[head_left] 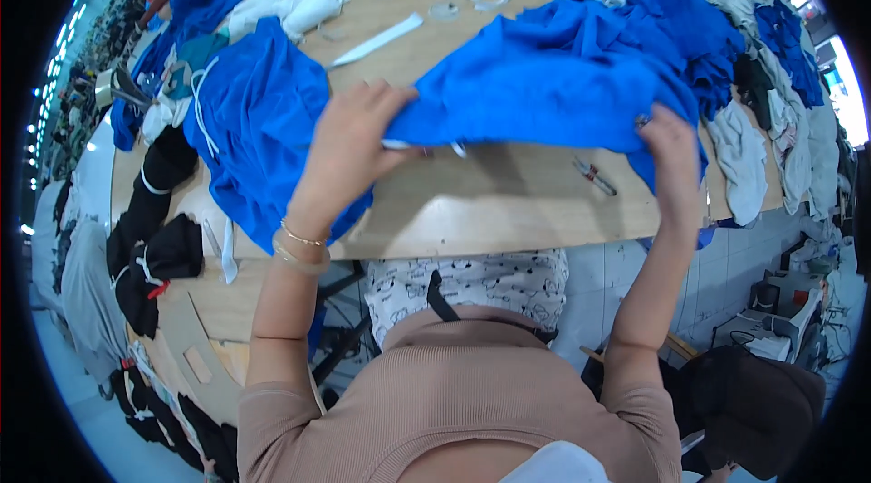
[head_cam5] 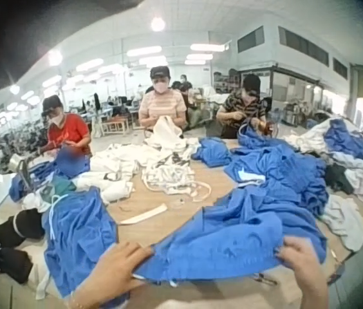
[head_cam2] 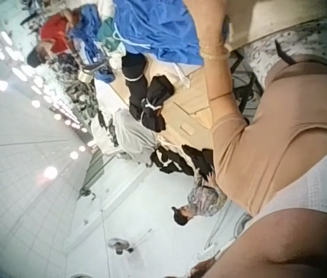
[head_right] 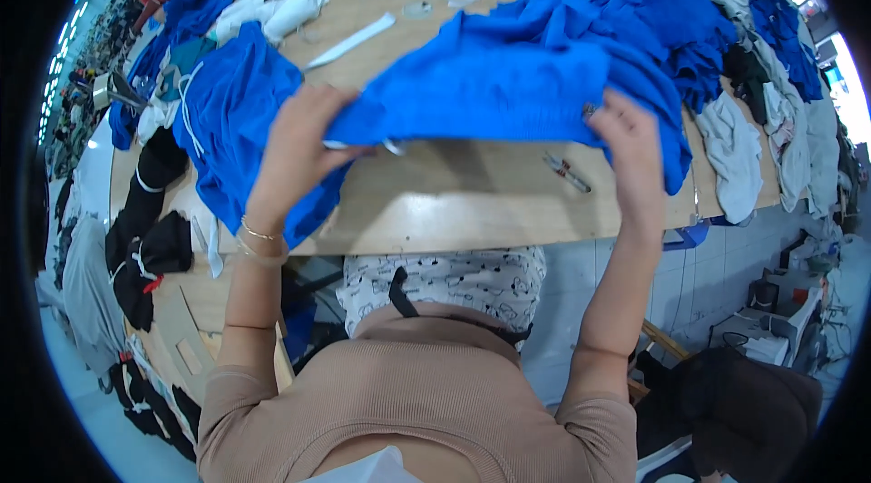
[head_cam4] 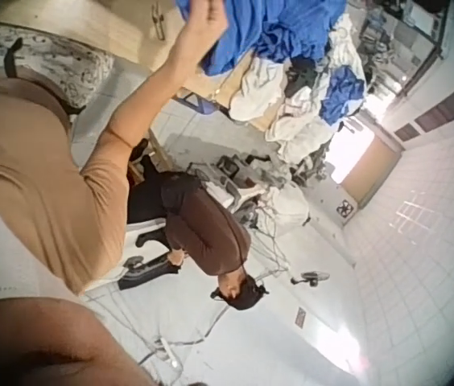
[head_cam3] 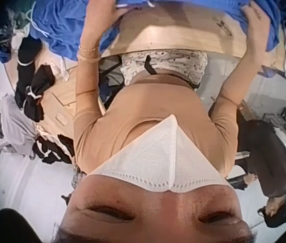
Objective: Inspecting and organizing blue athletic shorts on a large factory work table.
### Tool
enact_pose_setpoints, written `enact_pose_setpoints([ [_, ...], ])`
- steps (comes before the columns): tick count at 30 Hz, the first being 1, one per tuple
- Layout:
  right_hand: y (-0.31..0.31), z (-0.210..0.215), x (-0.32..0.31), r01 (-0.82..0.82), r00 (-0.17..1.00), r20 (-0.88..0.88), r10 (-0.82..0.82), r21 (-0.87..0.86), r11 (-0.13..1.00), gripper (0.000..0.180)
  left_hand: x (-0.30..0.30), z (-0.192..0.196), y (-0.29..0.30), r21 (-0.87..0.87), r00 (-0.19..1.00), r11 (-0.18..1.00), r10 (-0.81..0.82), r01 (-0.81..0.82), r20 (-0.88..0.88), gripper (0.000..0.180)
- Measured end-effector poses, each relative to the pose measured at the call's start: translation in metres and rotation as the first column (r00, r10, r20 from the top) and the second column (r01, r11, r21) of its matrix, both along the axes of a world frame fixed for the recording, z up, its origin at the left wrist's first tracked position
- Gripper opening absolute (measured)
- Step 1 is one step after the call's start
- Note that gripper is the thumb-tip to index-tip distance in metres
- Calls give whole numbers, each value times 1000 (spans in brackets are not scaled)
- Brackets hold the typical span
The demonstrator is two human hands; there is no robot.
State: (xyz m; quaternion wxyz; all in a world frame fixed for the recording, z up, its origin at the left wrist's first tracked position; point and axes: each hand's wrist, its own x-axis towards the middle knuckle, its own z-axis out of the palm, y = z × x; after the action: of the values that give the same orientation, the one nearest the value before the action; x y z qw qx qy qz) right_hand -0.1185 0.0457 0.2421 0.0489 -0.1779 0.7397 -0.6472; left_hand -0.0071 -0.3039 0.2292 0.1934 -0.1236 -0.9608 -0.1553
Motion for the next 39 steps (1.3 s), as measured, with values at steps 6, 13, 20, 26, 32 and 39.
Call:
enact_pose_setpoints([
  [6,-6,-121,52,174,983,-61,-171,585,792,20,48,-92,26,-20,907,998,58,-55,417,50],
  [13,-44,-131,85,58,909,-321,264,727,684,40,61,-115,31,-37,945,997,73,-65,317,51],
  [20,-38,-132,56,-9,971,-185,153,610,793,23,42,-106,9,481,872,800,104,-359,478,23],
  [26,-46,-105,16,-4,998,-63,22,270,963,16,15,-95,3,632,878,673,54,-384,476,22],
  [32,-62,-77,8,398,869,-397,-294,211,893,15,15,-83,17,455,957,842,251,-290,147,43],
  [39,-102,-31,-1,287,826,-561,62,511,810,38,-4,-42,18,570,853,660,497,-490,158,22],
])
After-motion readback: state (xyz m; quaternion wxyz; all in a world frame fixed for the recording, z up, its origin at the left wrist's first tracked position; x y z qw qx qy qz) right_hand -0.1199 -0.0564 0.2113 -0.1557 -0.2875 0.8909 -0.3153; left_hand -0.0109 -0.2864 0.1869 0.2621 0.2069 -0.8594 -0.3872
